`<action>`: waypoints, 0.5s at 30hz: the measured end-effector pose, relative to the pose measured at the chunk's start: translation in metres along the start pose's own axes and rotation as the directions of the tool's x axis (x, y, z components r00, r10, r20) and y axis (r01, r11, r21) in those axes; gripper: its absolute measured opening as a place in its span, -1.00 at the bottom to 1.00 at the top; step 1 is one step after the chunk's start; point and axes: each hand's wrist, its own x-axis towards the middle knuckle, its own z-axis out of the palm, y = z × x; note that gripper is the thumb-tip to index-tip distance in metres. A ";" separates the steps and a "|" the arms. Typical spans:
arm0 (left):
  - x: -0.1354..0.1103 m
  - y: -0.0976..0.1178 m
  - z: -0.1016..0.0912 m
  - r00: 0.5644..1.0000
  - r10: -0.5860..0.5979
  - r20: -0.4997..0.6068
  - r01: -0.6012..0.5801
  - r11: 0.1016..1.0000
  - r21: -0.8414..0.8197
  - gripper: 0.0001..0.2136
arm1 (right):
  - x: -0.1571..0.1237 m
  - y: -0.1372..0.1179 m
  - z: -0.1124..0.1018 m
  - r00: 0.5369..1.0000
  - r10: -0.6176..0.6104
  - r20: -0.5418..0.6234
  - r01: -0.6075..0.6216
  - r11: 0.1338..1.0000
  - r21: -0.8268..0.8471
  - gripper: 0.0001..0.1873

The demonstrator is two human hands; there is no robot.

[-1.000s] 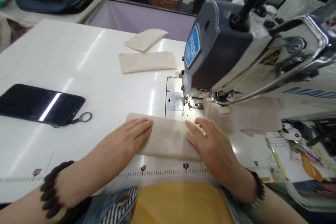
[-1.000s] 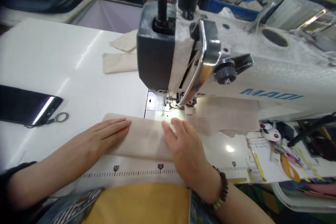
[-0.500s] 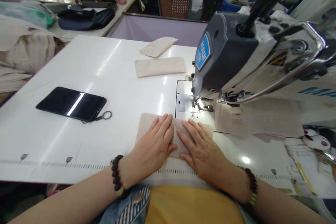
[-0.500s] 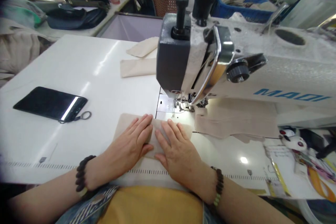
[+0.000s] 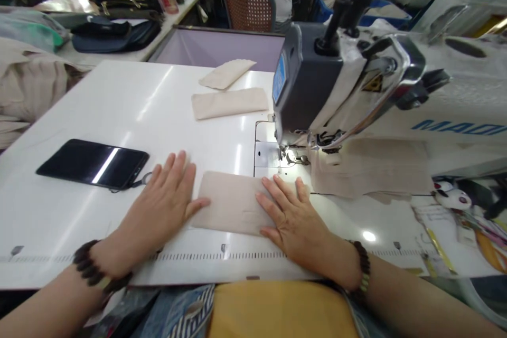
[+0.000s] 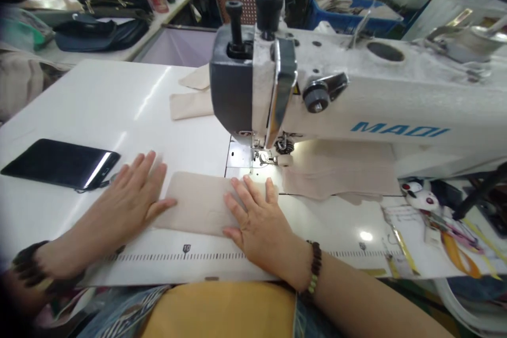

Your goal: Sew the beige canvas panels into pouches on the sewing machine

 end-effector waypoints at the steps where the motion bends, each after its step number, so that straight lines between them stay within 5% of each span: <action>1: -0.002 0.003 -0.004 1.000 0.005 -0.027 -0.005 1.000 -0.012 -0.47 | 0.000 0.000 0.000 1.000 0.004 0.006 -0.004 1.000 0.002 -0.44; 5: 0.004 0.038 -0.018 0.955 0.296 -0.030 -0.296 0.938 -0.179 -0.65 | 0.000 -0.001 -0.004 1.000 0.019 -0.002 -0.019 1.000 0.020 -0.45; 9: 0.046 0.049 -0.012 0.947 0.298 0.118 -0.278 0.947 -0.163 -0.65 | 0.001 0.008 -0.021 0.999 0.050 -0.017 -0.050 0.999 0.015 -0.55; 15: 0.112 0.041 -0.002 0.950 0.299 0.092 -0.291 0.953 -0.088 -0.77 | 0.008 0.048 -0.033 0.990 -0.139 -0.023 0.138 0.989 -0.054 -0.72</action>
